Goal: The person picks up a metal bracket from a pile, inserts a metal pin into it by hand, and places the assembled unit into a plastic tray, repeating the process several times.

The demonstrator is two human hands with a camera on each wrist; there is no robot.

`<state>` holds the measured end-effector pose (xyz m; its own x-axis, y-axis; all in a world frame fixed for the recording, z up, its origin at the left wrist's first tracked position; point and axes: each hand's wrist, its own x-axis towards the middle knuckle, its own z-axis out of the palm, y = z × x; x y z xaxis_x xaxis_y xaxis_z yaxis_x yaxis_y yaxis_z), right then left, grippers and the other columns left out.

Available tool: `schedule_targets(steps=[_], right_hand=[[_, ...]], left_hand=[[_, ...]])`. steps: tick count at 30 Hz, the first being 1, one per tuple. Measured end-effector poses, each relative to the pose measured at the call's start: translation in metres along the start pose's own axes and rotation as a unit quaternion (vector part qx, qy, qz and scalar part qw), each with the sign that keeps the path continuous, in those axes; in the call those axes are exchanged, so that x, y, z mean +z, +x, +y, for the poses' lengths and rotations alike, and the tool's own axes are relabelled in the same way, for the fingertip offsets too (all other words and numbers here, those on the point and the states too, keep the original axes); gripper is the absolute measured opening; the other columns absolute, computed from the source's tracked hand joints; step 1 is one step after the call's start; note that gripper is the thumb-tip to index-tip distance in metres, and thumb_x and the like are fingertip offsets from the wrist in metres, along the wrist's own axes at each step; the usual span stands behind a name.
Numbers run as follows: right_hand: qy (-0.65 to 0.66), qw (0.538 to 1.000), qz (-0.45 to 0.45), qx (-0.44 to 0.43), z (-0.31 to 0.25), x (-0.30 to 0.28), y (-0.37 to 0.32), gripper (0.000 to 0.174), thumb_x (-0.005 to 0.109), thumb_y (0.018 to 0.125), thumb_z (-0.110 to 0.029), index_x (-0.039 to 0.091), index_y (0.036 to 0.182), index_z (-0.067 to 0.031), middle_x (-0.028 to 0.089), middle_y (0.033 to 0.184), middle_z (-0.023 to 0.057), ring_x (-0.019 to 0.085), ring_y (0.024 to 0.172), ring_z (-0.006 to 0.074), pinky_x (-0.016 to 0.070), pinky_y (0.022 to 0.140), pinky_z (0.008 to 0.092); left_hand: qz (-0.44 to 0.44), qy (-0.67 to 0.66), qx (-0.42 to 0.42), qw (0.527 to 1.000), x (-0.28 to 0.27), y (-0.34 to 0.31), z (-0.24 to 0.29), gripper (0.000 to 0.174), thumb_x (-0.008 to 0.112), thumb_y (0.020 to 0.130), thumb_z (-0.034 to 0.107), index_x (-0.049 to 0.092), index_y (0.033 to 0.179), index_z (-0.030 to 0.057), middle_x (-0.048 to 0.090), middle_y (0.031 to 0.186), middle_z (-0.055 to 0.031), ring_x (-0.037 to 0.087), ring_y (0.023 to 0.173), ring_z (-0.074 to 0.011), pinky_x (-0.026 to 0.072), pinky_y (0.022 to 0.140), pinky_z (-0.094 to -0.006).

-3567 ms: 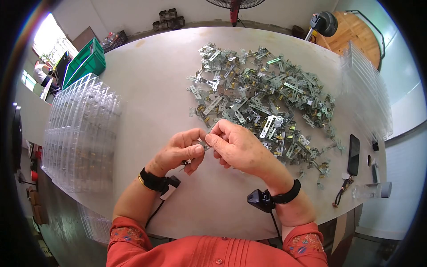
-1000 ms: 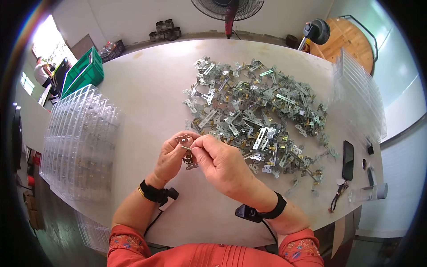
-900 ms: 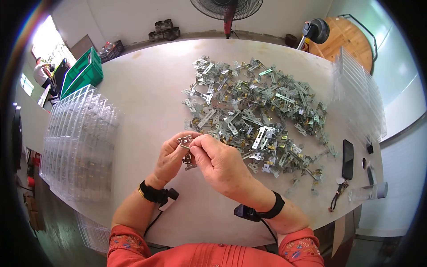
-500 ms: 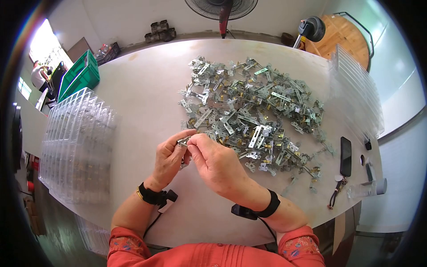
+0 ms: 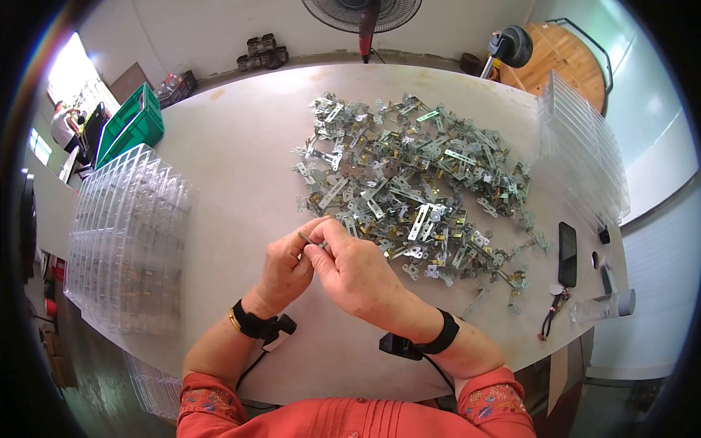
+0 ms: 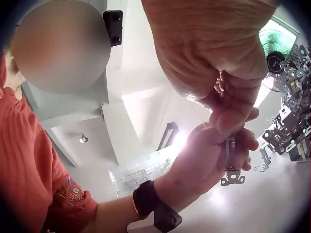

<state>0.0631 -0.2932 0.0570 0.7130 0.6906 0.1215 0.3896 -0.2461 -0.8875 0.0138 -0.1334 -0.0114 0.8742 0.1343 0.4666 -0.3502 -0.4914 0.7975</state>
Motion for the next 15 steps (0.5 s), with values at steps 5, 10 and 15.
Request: schedule_targets(steps=[5,10,15], right_hand=[[-0.110,0.992,0.041,-0.045,0.000,-0.004,-0.002,0.012,0.064,0.095,-0.013,0.058,0.100,-0.0044,0.062,0.085,0.0168,0.064,0.073,0.0343,0.0494,0.063,0.0413],[-0.082,0.993,0.066,-0.059,-0.002,-0.005,0.002,0.009,0.066,0.093,-0.013,0.062,0.094,-0.0052,0.055,0.085,0.0093,0.058,0.073,0.0269,0.0486,0.066,0.0367],[0.085,0.989,0.116,-0.046,-0.011,-0.015,0.003,0.004,0.063,0.097,-0.008,0.062,0.097,-0.0052,0.058,0.080,0.0093,0.058,0.060,0.0200,0.0451,0.054,0.0324]], left_hand=[[0.008,0.069,0.018,0.997,0.001,0.000,0.005,0.048,0.060,0.086,-0.005,0.058,0.134,0.0009,0.072,0.090,-0.0164,0.071,0.076,-0.0330,0.0567,0.068,-0.0384],[-0.026,0.077,0.060,0.995,0.002,-0.003,0.003,0.045,0.056,0.090,-0.003,0.056,0.135,-0.0001,0.070,0.088,-0.0148,0.070,0.074,-0.0298,0.0553,0.067,-0.0360],[-0.052,-0.232,-0.206,0.949,-0.003,-0.001,0.017,0.043,0.046,0.100,0.002,0.051,0.142,-0.0003,0.066,0.083,-0.0040,0.060,0.069,-0.0075,0.0505,0.062,-0.0252]])
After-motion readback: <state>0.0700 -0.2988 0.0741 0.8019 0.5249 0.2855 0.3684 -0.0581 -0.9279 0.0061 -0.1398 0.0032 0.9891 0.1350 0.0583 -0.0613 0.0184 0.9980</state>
